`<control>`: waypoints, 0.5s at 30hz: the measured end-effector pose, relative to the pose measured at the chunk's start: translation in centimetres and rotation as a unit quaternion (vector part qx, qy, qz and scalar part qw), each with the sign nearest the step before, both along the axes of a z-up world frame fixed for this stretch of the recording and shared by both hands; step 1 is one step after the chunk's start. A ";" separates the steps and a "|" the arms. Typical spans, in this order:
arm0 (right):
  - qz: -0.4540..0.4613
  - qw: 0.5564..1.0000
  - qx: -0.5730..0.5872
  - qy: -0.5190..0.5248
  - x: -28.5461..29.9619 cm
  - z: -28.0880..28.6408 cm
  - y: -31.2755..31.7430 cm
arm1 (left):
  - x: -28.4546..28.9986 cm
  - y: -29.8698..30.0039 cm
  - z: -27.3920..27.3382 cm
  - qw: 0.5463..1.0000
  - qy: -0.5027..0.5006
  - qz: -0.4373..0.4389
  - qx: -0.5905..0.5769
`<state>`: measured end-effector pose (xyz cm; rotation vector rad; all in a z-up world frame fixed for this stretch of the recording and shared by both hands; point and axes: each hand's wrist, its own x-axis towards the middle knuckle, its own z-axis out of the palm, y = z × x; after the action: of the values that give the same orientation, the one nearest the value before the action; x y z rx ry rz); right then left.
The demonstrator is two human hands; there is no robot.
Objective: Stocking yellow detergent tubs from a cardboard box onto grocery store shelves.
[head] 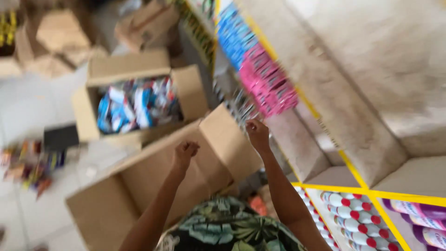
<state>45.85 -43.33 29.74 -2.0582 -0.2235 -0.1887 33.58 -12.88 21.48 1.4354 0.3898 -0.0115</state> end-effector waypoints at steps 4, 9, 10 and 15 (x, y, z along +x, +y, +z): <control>0.048 0.992 -0.007 0.114 -7.5 -9.7 1.6 | -20.0 4.1 -8.8 0.972 0.200 -0.002 0.124; 0.066 0.963 -0.027 0.260 -17.3 -15.5 1.3 | -30.8 7.7 -12.0 0.862 0.306 -0.037 0.402; 0.067 0.955 -0.033 0.286 -18.7 -15.4 1.1 | -32.8 8.3 -13.3 0.861 0.320 -0.034 0.395; 0.073 0.907 -0.065 0.410 -21.8 -12.7 3.9 | -40.2 10.1 -22.3 0.905 0.252 0.076 0.334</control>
<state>24.03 -39.47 17.05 -2.0604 0.1398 0.7968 -6.65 -2.81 -0.79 2.0765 1.0036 -0.1383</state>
